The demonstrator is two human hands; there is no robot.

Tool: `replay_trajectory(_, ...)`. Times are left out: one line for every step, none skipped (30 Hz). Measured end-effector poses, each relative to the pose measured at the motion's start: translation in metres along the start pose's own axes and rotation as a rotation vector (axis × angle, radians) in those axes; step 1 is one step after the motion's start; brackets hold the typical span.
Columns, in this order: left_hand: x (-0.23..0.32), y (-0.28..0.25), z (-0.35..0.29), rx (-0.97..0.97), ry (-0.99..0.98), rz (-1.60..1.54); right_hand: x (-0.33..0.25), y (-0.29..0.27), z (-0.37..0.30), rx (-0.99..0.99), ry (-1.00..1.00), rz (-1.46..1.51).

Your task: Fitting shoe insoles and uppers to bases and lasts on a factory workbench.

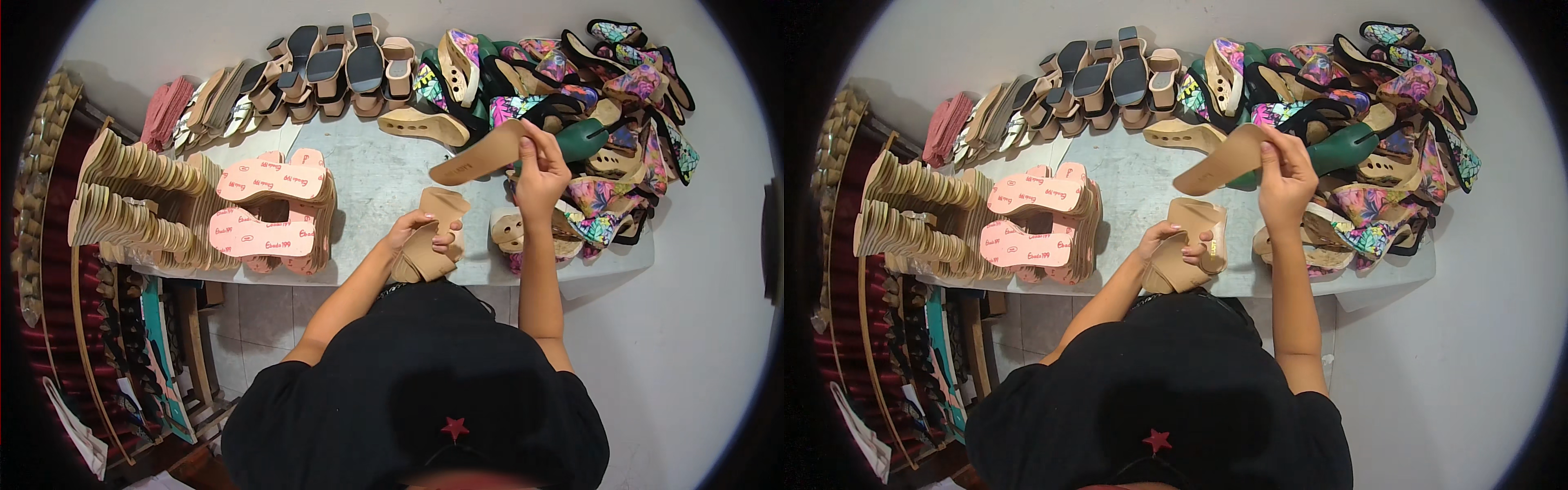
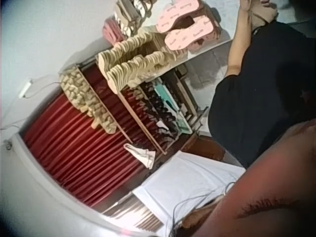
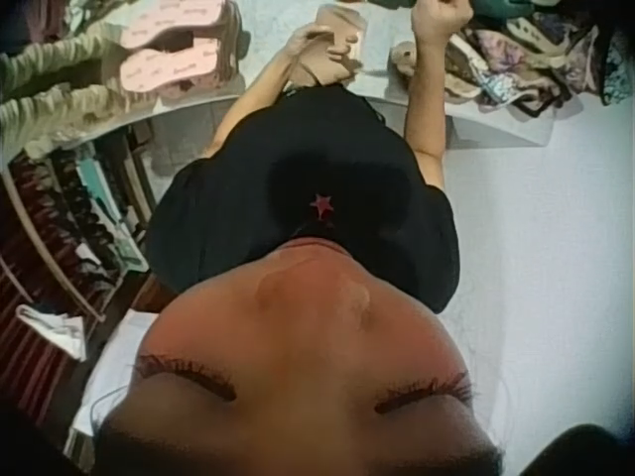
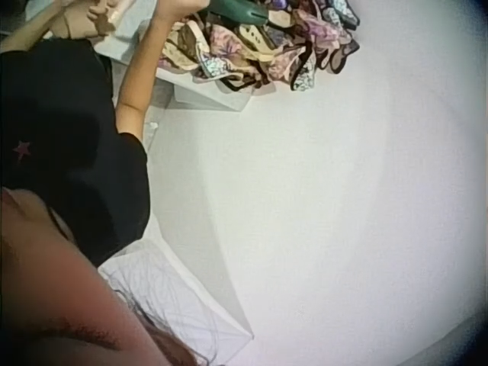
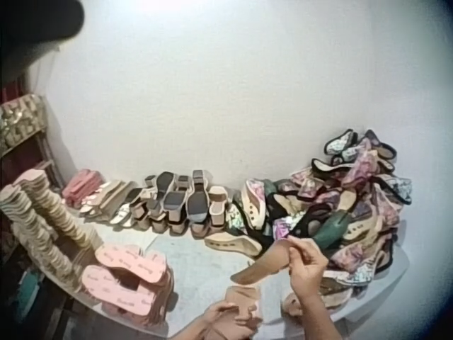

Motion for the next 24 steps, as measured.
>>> replay_trajectory(-0.003,-0.004,0.000,-0.033,0.016,-0.156,0.005,-0.003,-0.001,-0.005,0.062,0.034)
replay_trajectory(-0.005,-0.008,0.001,0.000,0.025,-0.191,0.011,-0.007,-0.003,-0.010,0.125,0.067)
replay_trajectory(-0.005,-0.013,0.000,0.001,0.029,-0.193,0.011,-0.009,-0.005,-0.014,0.126,0.069)
replay_trajectory(-0.007,-0.022,0.000,0.029,0.005,-0.239,0.016,0.000,-0.010,-0.116,0.189,0.175)
replay_trajectory(-0.009,-0.027,0.001,0.056,-0.023,-0.284,0.020,0.008,-0.015,-0.216,0.250,0.279)
replay_trajectory(-0.010,-0.034,0.003,0.100,-0.036,-0.345,0.029,0.017,-0.022,-0.337,0.340,0.269)
replay_trajectory(-0.007,-0.037,0.003,0.100,-0.032,-0.345,0.035,0.029,-0.032,-0.473,0.423,0.243)
replay_trajectory(-0.003,-0.043,0.005,0.118,-0.010,-0.379,0.044,0.041,-0.044,-0.600,0.477,0.233)
replay_trajectory(0.004,-0.050,0.004,0.136,0.019,-0.412,0.052,0.054,-0.057,-0.695,0.494,0.186)
replay_trajectory(0.014,-0.066,0.003,0.155,0.073,-0.278,0.060,0.064,-0.071,-0.767,0.541,0.124)
replay_trajectory(0.018,-0.064,0.007,0.155,0.069,-0.278,0.066,0.076,-0.085,-0.845,0.547,0.150)
replay_trajectory(0.025,-0.073,0.006,0.336,0.117,-0.186,0.073,0.087,-0.100,-0.933,0.597,0.125)
replay_trajectory(0.035,-0.083,0.003,0.515,0.163,-0.091,0.069,0.096,-0.103,-1.014,0.425,-0.024)
replay_trajectory(0.038,-0.095,0.006,0.357,0.121,-0.114,0.069,0.105,-0.109,-1.021,0.405,-0.041)
replay_trajectory(0.043,-0.093,0.009,0.356,0.122,-0.114,0.072,0.109,-0.112,-1.015,0.394,-0.065)
replay_trajectory(0.046,-0.091,0.011,0.357,0.114,-0.077,0.074,0.111,-0.113,-1.015,0.393,-0.066)
replay_trajectory(0.050,-0.089,0.012,0.361,0.114,-0.040,0.063,0.112,-0.102,-0.937,0.210,-0.073)
replay_trajectory(0.052,-0.093,0.015,0.282,0.141,-0.146,0.049,0.111,-0.093,-0.854,0.029,-0.079)
replay_trajectory(0.053,-0.096,0.016,0.282,0.149,-0.146,0.048,0.113,-0.092,-0.860,0.025,-0.075)
replay_trajectory(0.055,-0.096,0.016,0.272,0.165,-0.161,0.051,0.114,-0.093,-0.890,0.047,-0.102)
replay_trajectory(0.056,-0.096,0.017,0.261,0.181,-0.176,0.053,0.115,-0.094,-0.920,0.068,-0.129)
replay_trajectory(0.056,-0.096,0.017,0.261,0.182,-0.175,0.051,0.115,-0.093,-0.920,0.066,-0.129)
replay_trajectory(0.055,-0.090,0.018,0.298,0.181,-0.163,0.047,0.114,-0.092,-0.921,-0.010,-0.194)
replay_trajectory(0.055,-0.079,0.018,0.336,0.182,-0.152,0.043,0.113,-0.092,-0.922,-0.086,-0.259)
Point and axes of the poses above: each hand's wrist, its own z-axis towards the middle knuckle, its own y-axis out of the palm, x = y × z, the point moved 9 cm from there along z, towards the middle knuckle, and after that the axes turned 5 degrees about -y, right-handed, at the moved point
